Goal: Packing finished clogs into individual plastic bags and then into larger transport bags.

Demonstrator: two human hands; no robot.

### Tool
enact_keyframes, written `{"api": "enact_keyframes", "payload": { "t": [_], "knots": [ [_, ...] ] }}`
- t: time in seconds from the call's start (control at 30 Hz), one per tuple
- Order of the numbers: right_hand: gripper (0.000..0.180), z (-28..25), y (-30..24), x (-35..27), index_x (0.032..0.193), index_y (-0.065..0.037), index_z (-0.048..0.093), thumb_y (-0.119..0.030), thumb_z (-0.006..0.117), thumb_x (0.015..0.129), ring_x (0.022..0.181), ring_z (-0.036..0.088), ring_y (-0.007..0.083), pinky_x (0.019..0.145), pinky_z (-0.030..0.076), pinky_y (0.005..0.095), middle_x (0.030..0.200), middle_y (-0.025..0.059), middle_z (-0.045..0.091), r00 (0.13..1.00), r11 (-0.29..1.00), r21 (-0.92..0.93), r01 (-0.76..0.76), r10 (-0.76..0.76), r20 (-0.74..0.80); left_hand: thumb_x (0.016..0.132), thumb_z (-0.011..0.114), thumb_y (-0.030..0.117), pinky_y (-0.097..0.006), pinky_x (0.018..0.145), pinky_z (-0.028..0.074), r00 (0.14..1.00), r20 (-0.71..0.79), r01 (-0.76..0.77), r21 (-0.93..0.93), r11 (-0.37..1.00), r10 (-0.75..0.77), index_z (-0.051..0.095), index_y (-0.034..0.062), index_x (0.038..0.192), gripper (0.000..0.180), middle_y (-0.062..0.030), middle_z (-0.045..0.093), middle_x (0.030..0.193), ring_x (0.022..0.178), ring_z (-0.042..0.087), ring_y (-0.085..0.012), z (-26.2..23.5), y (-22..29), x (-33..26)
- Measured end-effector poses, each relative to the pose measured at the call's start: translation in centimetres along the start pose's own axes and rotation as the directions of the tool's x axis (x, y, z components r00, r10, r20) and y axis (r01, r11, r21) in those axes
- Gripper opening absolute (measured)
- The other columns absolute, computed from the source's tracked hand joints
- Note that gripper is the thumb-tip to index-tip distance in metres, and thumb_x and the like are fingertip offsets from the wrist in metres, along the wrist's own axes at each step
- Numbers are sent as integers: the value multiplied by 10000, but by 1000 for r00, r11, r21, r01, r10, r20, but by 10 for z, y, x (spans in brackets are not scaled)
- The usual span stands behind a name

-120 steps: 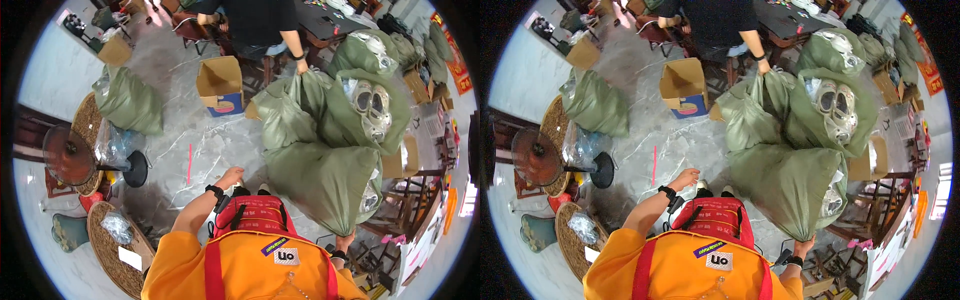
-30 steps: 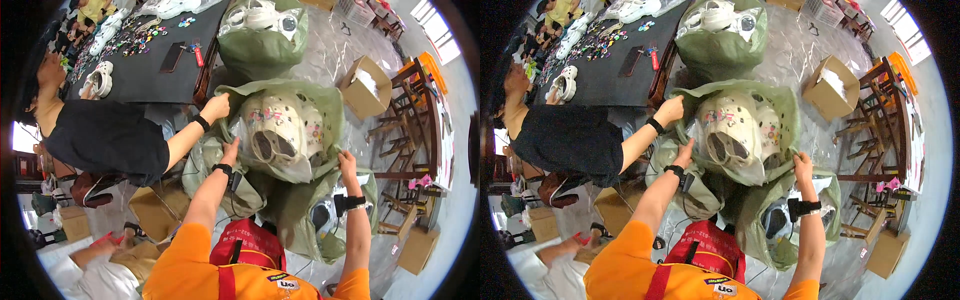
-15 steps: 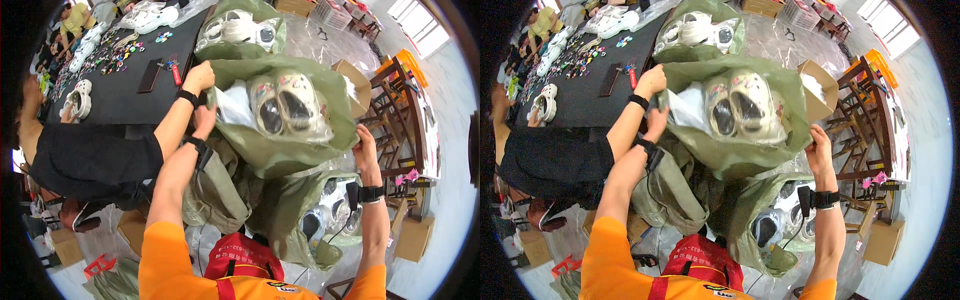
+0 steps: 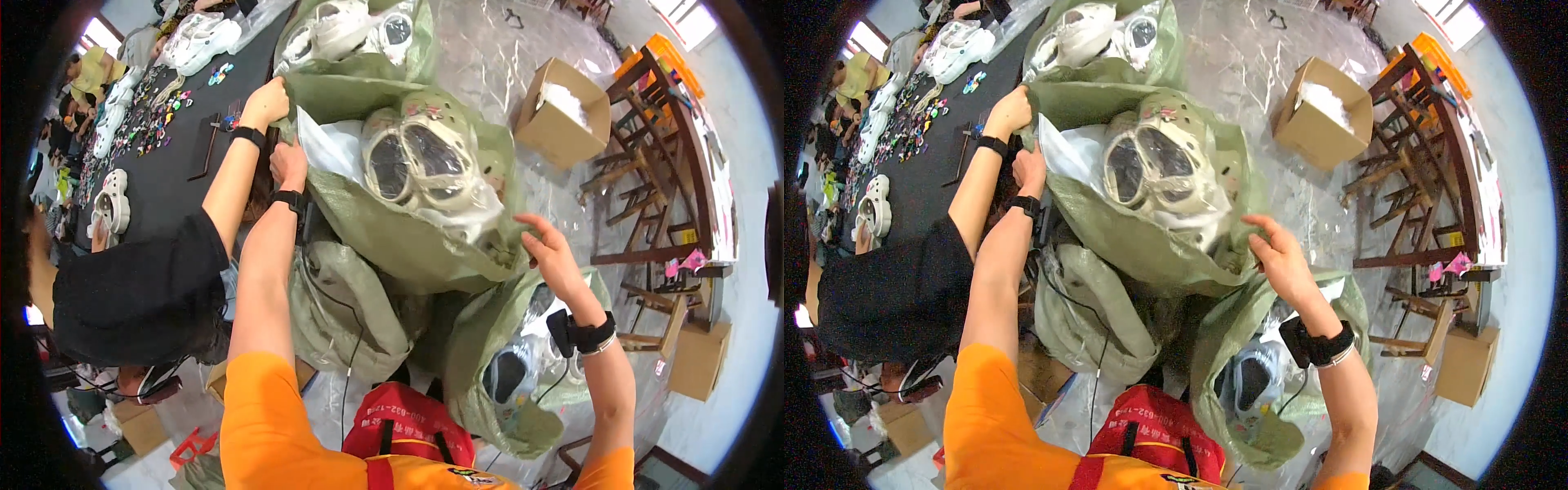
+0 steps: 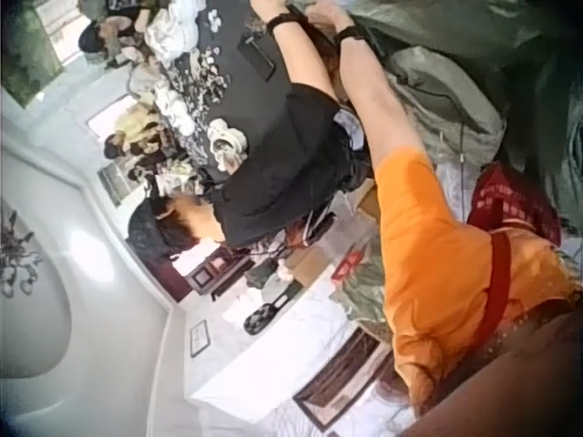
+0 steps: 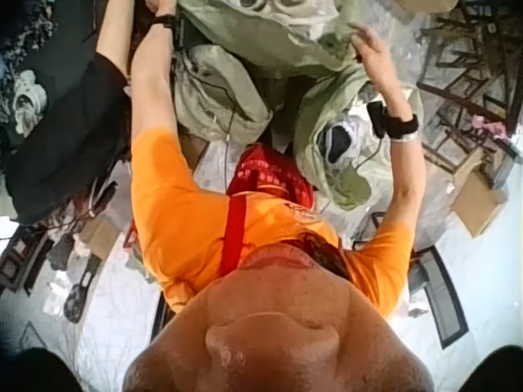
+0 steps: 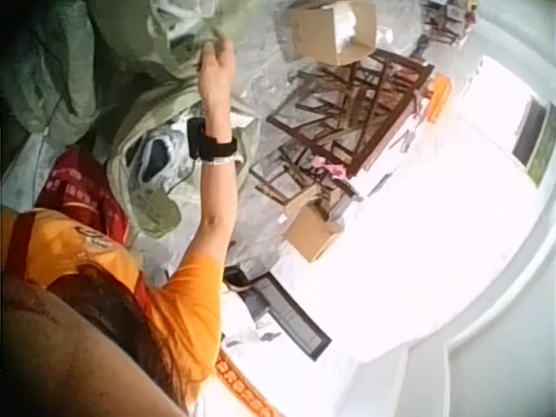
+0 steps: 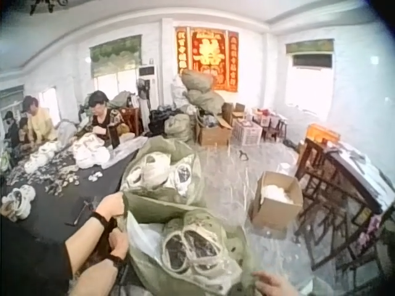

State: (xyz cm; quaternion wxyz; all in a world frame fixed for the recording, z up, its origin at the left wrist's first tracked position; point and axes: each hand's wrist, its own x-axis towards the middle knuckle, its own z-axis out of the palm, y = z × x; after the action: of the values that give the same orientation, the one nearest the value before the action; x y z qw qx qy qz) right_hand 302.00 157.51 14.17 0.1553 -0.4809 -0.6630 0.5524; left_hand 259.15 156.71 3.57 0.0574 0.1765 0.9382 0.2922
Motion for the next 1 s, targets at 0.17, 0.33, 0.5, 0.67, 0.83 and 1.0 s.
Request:
{"api": "enact_keyframes", "payload": {
  "t": [0.17, 0.33, 0.5, 0.67, 0.83, 1.0],
  "knots": [
    [401, 2, 30, 5, 1165, -48, 439, -226, 504, 812, 684, 516, 156, 616, 408, 262, 745, 86, 542, 997, 996, -47, -82, 82, 9, 782, 459, 449, -426, 758, 411, 992, 72, -110, 84, 990, 104, 576, -68, 890, 541, -271, 559, 898, 870, 526, -407, -10, -13, 2],
    [624, 19, 15, -15, 1186, -76, 420, -361, 623, 670, 804, 476, 295, 691, 362, 355, 846, 158, 538, 956, 656, -702, 277, -263, 132, 739, 504, 510, -389, 813, 384, 922, 229, -165, -495, 853, 311, 442, -51, 1077, 658, -305, 431, 1090, 1020, 453, -359, 3, -47, -29],
    [272, 25, 37, -2, 860, -76, 570, -281, 609, 685, 637, 493, 286, 586, 360, 357, 677, 120, 551, 947, 384, -909, 165, -320, 37, 482, 633, 668, -645, 879, 139, 731, 678, -396, 334, 856, 74, -50, 96, 1331, 1230, -220, -59, 1362, 1236, -14, -441, 50, -167, -170],
    [206, -1, 36, -12, 751, -25, 542, -228, 531, 785, 497, 409, 185, 485, 330, 300, 555, 71, 474, 939, 789, -615, 10, -219, -266, 554, 649, 596, -449, 993, 185, 731, 623, -362, 9, 932, 278, -111, 120, 1323, 1181, -189, -60, 1368, 1244, 20, -397, 153, -269, -174],
    [169, -17, 47, -33, 751, 4, 475, -145, 472, 831, 570, 357, 67, 518, 287, 207, 599, 0, 414, 931, 973, -225, 51, -128, -341, 688, 625, 455, -439, 963, 226, 676, 734, 540, -555, 634, 67, -74, 125, 1328, 1004, -212, 128, 1349, 1217, 213, -345, 75, -231, -205],
    [183, -25, 54, -53, 773, -6, 489, -169, 451, 847, 572, 382, 62, 531, 307, 201, 604, -17, 417, 931, 985, -171, 23, -84, -356, 632, 661, 494, -508, 926, 245, 793, 324, 440, 281, 853, -516, -82, 136, 1329, 1080, -189, 17, 1373, 1226, 169, -380, 62, -260, -187]
  ]
}}
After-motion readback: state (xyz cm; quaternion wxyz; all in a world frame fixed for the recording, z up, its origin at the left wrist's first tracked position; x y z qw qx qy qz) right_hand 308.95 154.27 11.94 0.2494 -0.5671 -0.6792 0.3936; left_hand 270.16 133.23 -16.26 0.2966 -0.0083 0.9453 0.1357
